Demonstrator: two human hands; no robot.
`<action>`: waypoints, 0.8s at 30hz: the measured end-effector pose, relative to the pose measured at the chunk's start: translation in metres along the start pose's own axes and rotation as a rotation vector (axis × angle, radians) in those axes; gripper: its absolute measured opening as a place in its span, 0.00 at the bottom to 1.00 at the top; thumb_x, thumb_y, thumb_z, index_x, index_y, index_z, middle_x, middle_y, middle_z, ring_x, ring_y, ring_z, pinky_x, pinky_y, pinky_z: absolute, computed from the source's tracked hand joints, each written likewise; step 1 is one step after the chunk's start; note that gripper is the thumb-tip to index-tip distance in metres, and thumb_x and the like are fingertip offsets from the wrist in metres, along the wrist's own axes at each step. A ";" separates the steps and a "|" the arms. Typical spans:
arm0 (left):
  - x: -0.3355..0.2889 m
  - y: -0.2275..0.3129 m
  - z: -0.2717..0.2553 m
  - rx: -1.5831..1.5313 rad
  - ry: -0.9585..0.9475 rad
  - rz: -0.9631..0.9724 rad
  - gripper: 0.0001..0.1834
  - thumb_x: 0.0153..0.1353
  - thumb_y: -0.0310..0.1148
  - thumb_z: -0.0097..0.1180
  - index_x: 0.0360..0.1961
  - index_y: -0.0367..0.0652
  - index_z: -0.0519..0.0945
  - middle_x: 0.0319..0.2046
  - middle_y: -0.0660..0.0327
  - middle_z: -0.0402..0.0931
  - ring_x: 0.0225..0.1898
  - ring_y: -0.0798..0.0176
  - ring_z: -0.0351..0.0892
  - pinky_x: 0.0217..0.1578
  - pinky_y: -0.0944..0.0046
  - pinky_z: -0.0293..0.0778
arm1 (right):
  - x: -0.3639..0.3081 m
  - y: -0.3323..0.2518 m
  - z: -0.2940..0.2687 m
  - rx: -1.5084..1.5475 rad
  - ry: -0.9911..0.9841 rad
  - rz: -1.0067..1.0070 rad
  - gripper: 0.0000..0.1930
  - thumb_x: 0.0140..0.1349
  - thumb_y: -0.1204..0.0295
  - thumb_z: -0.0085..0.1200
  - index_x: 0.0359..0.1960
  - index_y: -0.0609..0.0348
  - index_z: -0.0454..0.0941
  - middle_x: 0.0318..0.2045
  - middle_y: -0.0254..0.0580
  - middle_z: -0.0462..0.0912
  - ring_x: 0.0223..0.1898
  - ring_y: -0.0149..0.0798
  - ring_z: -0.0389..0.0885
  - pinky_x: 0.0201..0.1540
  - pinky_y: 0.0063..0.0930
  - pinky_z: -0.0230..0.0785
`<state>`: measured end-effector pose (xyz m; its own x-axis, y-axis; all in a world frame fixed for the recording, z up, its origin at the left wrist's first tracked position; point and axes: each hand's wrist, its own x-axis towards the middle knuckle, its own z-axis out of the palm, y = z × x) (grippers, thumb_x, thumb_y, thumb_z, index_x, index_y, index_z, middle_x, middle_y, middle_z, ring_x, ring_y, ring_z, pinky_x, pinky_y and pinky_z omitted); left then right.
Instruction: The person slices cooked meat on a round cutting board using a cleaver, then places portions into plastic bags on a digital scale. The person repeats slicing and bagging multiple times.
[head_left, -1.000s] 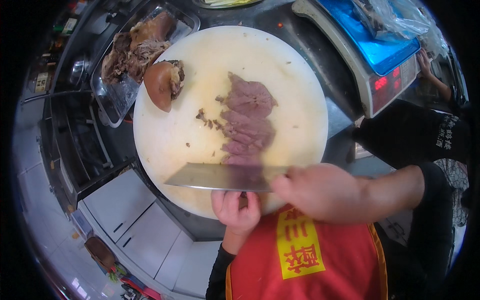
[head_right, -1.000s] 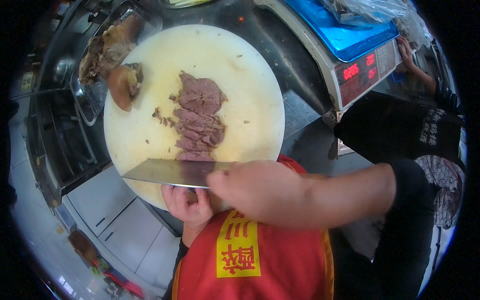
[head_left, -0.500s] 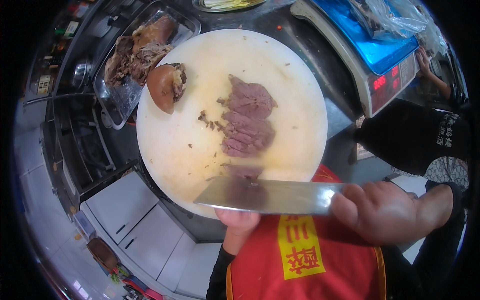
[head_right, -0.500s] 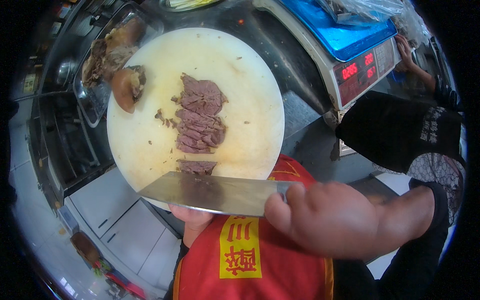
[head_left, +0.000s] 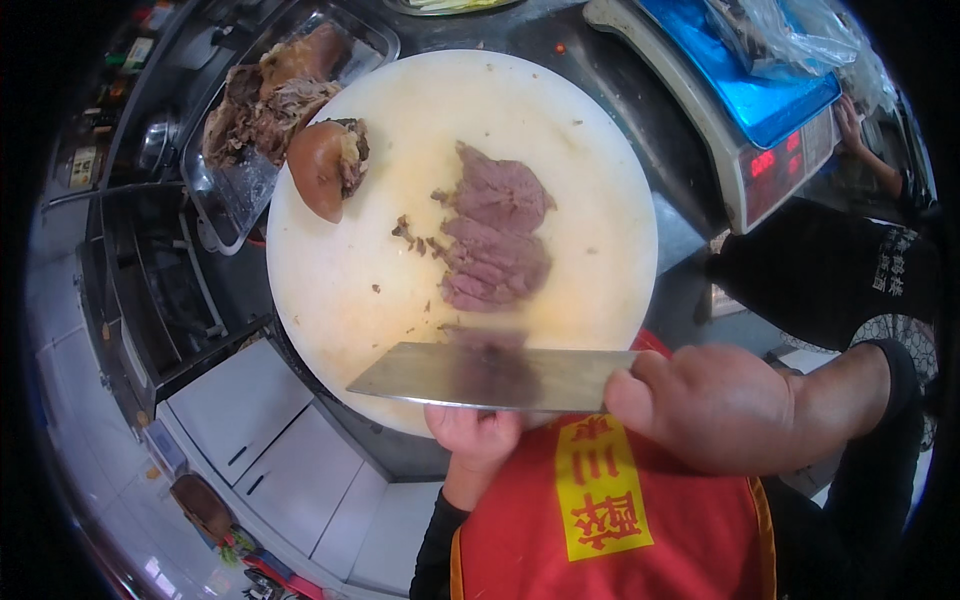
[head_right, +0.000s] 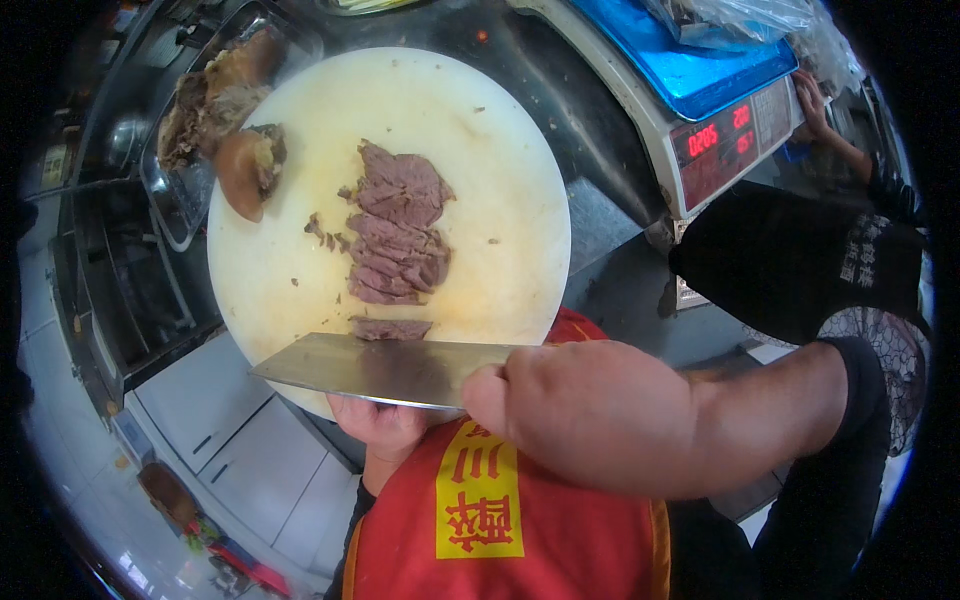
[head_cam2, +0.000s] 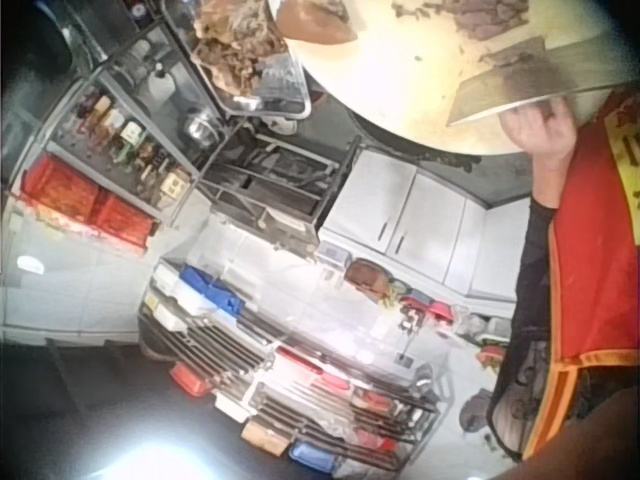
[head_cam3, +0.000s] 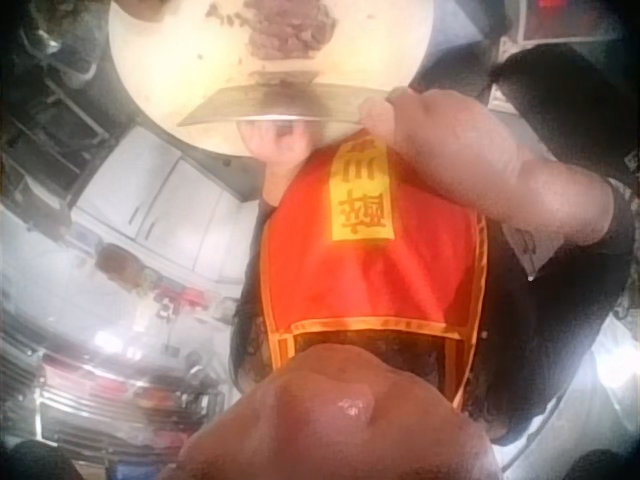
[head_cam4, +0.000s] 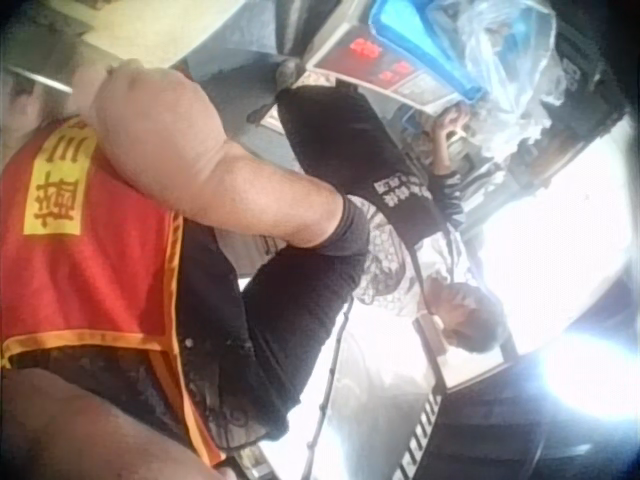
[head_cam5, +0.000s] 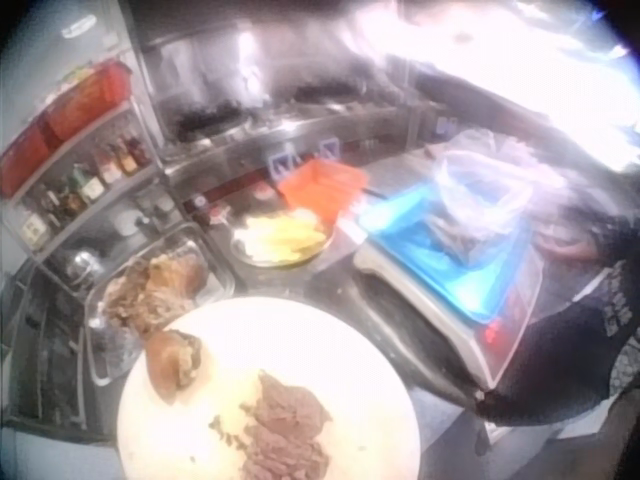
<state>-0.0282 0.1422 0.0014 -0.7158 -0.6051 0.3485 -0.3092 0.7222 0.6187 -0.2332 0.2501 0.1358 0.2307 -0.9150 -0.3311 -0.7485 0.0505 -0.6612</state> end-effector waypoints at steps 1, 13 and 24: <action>0.000 0.001 0.000 -0.001 0.004 0.001 0.16 0.47 0.36 0.58 0.36 0.37 0.78 0.36 0.52 0.76 0.39 0.46 0.73 0.44 0.54 0.66 | -0.001 -0.001 -0.001 0.002 -0.024 0.033 0.08 0.55 0.73 0.46 0.32 0.62 0.62 0.21 0.43 0.72 0.22 0.41 0.76 0.19 0.28 0.69; 0.000 -0.001 0.002 0.008 0.022 0.002 0.14 0.44 0.31 0.58 0.34 0.37 0.78 0.37 0.52 0.76 0.40 0.47 0.72 0.45 0.56 0.67 | -0.006 0.009 0.012 0.044 -0.069 0.127 0.09 0.59 0.70 0.46 0.34 0.62 0.65 0.24 0.46 0.73 0.22 0.42 0.77 0.21 0.28 0.70; -0.001 0.002 -0.001 -0.089 -0.001 -0.080 0.11 0.46 0.27 0.56 0.33 0.35 0.77 0.37 0.51 0.72 0.37 0.50 0.71 0.42 0.60 0.68 | 0.043 0.020 0.050 0.099 0.203 -0.030 0.07 0.51 0.74 0.48 0.31 0.61 0.65 0.21 0.47 0.73 0.26 0.45 0.79 0.22 0.31 0.70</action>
<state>-0.0279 0.1440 0.0029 -0.6918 -0.6591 0.2949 -0.3088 0.6392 0.7043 -0.2073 0.2320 0.0751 0.1149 -0.9779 -0.1748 -0.6761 0.0520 -0.7350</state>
